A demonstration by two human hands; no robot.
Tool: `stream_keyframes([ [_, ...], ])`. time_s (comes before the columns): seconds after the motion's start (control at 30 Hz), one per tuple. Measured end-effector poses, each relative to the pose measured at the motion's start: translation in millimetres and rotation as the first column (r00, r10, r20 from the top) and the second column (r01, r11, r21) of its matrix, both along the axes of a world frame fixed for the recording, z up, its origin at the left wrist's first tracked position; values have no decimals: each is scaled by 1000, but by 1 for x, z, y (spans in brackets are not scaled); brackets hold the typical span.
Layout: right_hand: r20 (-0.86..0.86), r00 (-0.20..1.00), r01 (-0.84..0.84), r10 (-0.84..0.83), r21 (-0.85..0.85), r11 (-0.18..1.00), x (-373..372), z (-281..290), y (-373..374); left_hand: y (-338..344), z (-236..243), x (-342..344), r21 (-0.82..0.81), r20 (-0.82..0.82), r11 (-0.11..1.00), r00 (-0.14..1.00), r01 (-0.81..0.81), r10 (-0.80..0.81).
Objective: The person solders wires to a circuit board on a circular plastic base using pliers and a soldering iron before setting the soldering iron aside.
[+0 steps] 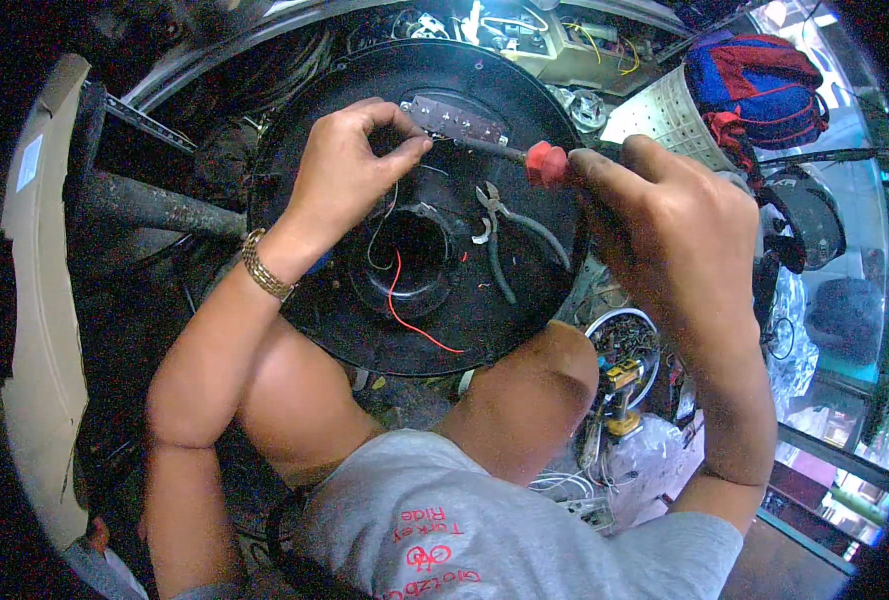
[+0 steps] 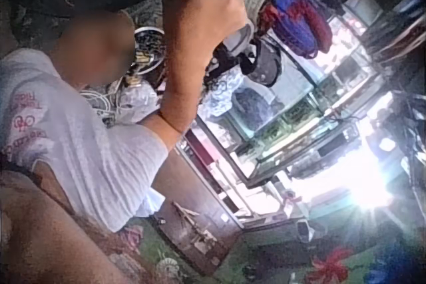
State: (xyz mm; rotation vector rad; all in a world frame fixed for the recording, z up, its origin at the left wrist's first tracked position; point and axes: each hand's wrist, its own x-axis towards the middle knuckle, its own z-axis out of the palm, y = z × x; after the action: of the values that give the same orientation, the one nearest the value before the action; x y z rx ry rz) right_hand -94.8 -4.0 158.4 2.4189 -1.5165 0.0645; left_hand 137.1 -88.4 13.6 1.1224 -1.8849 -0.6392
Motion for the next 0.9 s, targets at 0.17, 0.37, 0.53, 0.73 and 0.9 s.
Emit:
stream_keyframes([
  [0.17,-60,996,-65,69,67,996,-1,2,-8,-1,-1,2,6,10,1000,1000,-3,3],
  [0.37,144,989,37,-37,1,999,-22,-2,-2,-1,-3,-1,-33,-43,999,999,6,-8],
  [0.53,122,992,10,-14,31,999,-18,-4,-3,1,1,-1,65,1,998,1000,8,-8],
  [0.73,132,991,23,-26,22,1000,-17,-8,-1,1,-3,-7,73,-29,997,1000,7,-5],
  [0.9,129,991,21,-23,18,1000,-17,-6,1,2,1,-7,78,20,997,1000,-17,15],
])
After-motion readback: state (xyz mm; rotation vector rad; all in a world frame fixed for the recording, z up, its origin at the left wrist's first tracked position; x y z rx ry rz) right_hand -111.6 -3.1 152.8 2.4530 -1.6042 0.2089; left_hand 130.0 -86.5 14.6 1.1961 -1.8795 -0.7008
